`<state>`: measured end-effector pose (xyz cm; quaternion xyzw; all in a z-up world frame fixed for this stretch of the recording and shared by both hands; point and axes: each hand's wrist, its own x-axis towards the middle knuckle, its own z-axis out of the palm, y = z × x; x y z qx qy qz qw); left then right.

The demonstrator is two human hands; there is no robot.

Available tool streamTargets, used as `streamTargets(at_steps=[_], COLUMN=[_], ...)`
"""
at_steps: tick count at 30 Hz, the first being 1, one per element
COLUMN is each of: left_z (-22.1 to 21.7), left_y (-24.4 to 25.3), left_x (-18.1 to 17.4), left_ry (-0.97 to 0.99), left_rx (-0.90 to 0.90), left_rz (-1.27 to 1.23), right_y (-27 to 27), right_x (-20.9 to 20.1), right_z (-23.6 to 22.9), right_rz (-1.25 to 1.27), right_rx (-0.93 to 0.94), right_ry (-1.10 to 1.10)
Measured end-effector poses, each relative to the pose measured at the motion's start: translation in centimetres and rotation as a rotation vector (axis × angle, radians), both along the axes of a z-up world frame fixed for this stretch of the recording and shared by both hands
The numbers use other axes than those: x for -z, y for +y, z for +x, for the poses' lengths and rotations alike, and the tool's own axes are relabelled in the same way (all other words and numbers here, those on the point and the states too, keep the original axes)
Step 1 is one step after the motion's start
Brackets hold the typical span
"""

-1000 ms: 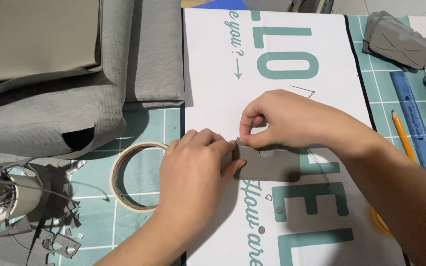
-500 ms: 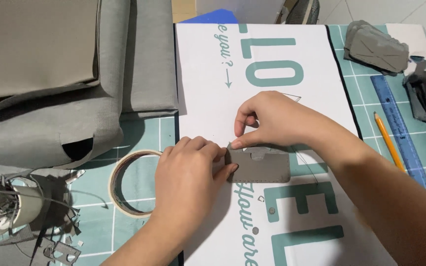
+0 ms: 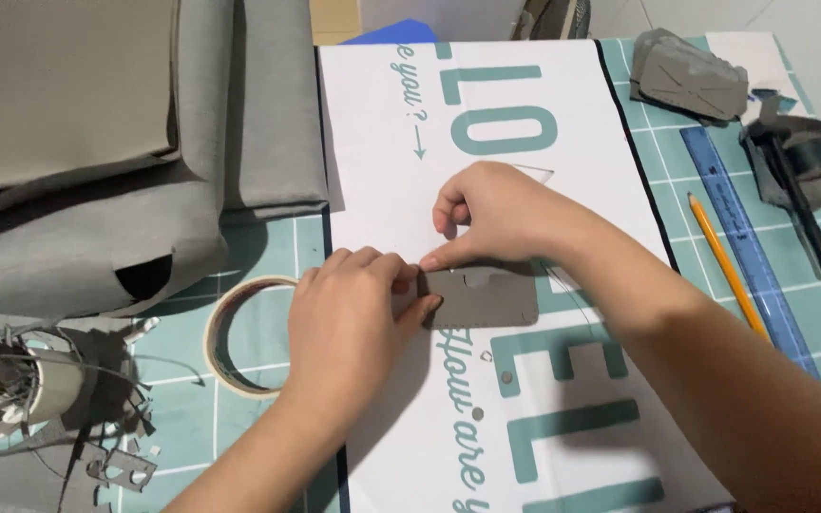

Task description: Tying off thread and trimming it with scissors while finishing a small grey pouch.

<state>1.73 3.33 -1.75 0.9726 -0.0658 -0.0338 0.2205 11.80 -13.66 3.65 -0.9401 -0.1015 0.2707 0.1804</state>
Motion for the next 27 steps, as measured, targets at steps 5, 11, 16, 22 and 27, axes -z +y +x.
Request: streamTargets(at_steps=[5, 11, 16, 22, 27], left_z=[-0.1, -0.2, -0.4, -0.4, -0.3], left_y=[0.0, -0.1, 0.0, 0.5, 0.7], left_x=[-0.4, 0.6, -0.7, -2.5, -2.8], left_ry=[-0.006, -0.112, -0.231, -0.366, -0.418], left_rx=[-0.001, 0.009, -0.018, -0.053, -0.032], left_rz=[0.002, 0.033, -0.018, -0.23, -0.277], right_y=[-3.0, -6.8, -8.3, -8.3, -6.9], right_x=[-1.8, -0.6, 2.2, 4.0, 4.6], right_z=[-2.7, -12.1, -17.4, -20.0, -19.0], right_rz=[0.385, 0.393, 0.161, 0.284, 0.245], right_rx=[0.148, -0.248, 0.057, 0.102, 0.119], right_ry=[-0.163, -0.595, -0.455, -0.668, -0.765])
